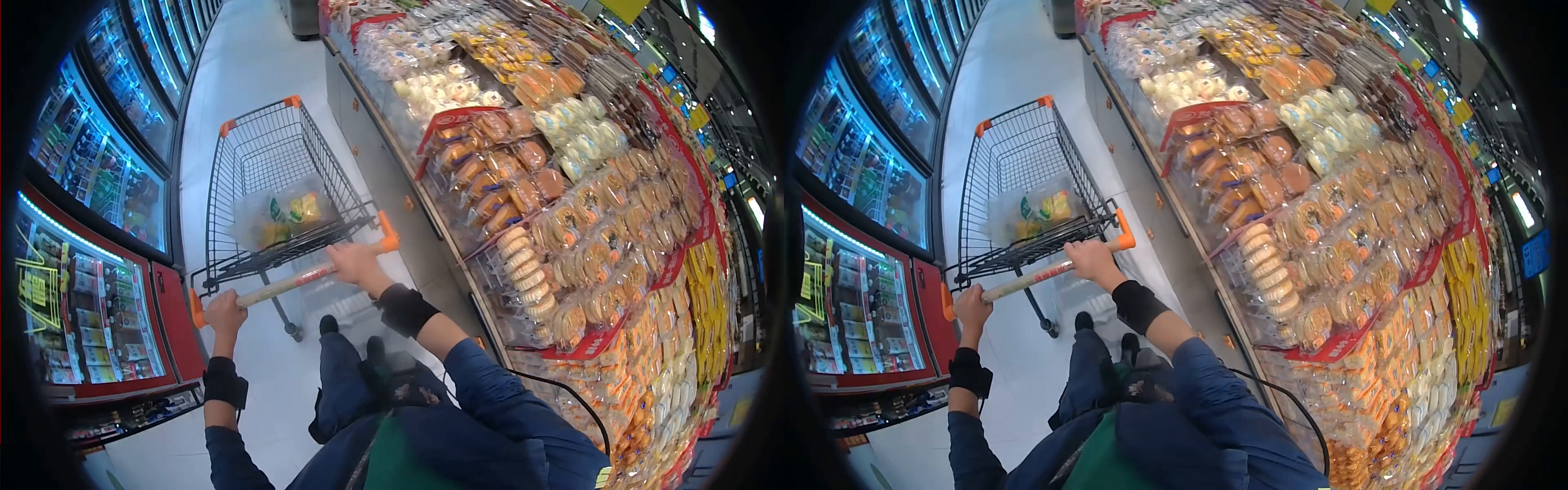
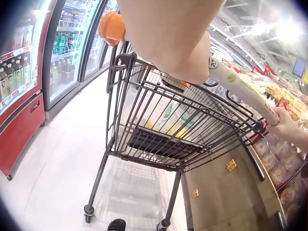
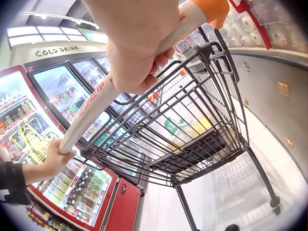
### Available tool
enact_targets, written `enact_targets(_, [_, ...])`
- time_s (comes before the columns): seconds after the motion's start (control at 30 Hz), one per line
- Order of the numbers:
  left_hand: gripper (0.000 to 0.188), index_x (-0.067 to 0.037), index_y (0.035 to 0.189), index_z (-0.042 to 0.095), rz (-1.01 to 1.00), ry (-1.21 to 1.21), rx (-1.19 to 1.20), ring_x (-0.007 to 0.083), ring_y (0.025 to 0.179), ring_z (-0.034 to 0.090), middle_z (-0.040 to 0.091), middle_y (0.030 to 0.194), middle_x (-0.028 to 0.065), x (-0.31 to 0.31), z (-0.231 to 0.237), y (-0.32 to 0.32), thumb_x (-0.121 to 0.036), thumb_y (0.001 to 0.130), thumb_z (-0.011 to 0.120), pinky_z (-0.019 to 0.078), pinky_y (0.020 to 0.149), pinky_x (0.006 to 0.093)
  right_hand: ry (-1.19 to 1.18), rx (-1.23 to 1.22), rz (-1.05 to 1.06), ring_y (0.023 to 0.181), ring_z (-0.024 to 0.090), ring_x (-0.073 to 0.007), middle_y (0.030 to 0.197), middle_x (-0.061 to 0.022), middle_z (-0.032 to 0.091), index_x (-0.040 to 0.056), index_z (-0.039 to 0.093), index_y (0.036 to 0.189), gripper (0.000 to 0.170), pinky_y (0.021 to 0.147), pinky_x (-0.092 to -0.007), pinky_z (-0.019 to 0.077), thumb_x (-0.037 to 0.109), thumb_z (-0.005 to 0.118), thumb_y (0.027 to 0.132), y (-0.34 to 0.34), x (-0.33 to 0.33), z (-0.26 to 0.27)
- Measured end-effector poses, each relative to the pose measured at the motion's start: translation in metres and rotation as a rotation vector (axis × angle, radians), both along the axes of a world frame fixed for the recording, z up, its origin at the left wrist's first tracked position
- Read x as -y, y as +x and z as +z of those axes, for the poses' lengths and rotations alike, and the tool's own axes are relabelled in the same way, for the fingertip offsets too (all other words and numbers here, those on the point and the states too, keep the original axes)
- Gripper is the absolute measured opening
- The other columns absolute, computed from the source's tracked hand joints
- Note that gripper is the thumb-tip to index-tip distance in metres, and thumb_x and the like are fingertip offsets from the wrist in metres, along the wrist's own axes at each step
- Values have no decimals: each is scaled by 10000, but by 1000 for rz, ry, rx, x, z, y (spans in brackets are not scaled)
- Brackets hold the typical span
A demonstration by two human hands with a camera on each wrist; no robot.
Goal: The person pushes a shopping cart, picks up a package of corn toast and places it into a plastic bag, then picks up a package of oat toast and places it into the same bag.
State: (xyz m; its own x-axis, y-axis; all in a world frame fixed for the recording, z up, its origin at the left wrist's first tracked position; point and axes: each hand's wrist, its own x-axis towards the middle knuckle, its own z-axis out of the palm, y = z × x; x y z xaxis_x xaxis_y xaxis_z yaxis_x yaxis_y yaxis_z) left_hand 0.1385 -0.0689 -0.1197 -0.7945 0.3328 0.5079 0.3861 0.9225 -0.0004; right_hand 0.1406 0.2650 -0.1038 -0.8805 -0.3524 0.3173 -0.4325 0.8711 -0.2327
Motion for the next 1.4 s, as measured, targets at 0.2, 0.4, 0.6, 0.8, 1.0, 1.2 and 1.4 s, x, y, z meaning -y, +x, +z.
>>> enact_targets(0.2, [165, -130, 588, 443, -10, 12, 10, 246, 479, 509, 494, 542, 37, 3, -1, -44, -128, 579, 607, 361, 412, 373, 61, 75, -64, 670, 610, -245, 700, -59, 587, 81, 514, 807, 261, 581, -382, 482, 168, 660, 608, -39, 4, 2])
enact_targets(0.4, [153, -125, 596, 461, -21, 30, 77, 253, 502, 526, 507, 554, 50, 7, -5, -100, -150, 585, 612, 384, 436, 369, 68, 112, -121, 670, 607, -248, 695, -63, 591, 85, 516, 797, 238, 582, -385, 481, 156, 649, 613, -85, 7, 8])
enact_targets(0.6, [180, -125, 599, 456, -52, 49, 78, 245, 531, 531, 511, 574, 43, 2, -8, -159, -133, 553, 630, 386, 450, 379, 40, 93, -177, 673, 596, -253, 678, -58, 570, 85, 502, 764, 232, 570, -394, 469, 141, 654, 599, -135, 6, 3])
enact_targets(0.8, [169, -112, 609, 460, -78, 45, 123, 251, 539, 537, 516, 570, 47, -13, -7, -207, -115, 579, 626, 401, 465, 385, 2, -72, -259, 693, 568, -250, 670, -55, 547, 91, 506, 728, 231, 623, -383, 426, 139, 660, 562, -174, -1, -1])
enact_targets(1.0, [157, -109, 615, 471, -87, 33, 153, 259, 543, 540, 525, 576, 52, -28, -8, -242, -129, 611, 626, 391, 462, 396, 12, -64, -294, 697, 566, -244, 672, -55, 549, 98, 525, 721, 218, 639, -370, 420, 138, 659, 554, -206, -17, 0])
enact_targets(1.2, [150, -101, 642, 481, -105, 4, 193, 268, 560, 552, 533, 591, 69, -42, -4, -270, -134, 624, 626, 419, 492, 398, 11, -65, -303, 683, 575, -257, 653, -59, 559, 100, 530, 671, 186, 634, -380, 431, 135, 661, 542, -235, -31, -2])
enact_targets(1.4, [149, -100, 648, 482, -88, -21, 208, 272, 558, 552, 535, 593, 71, -58, 2, -293, -134, 625, 625, 417, 489, 405, -14, -49, -298, 683, 567, -253, 648, -47, 545, 96, 521, 693, 210, 605, -383, 426, 133, 657, 538, -260, -45, -1])
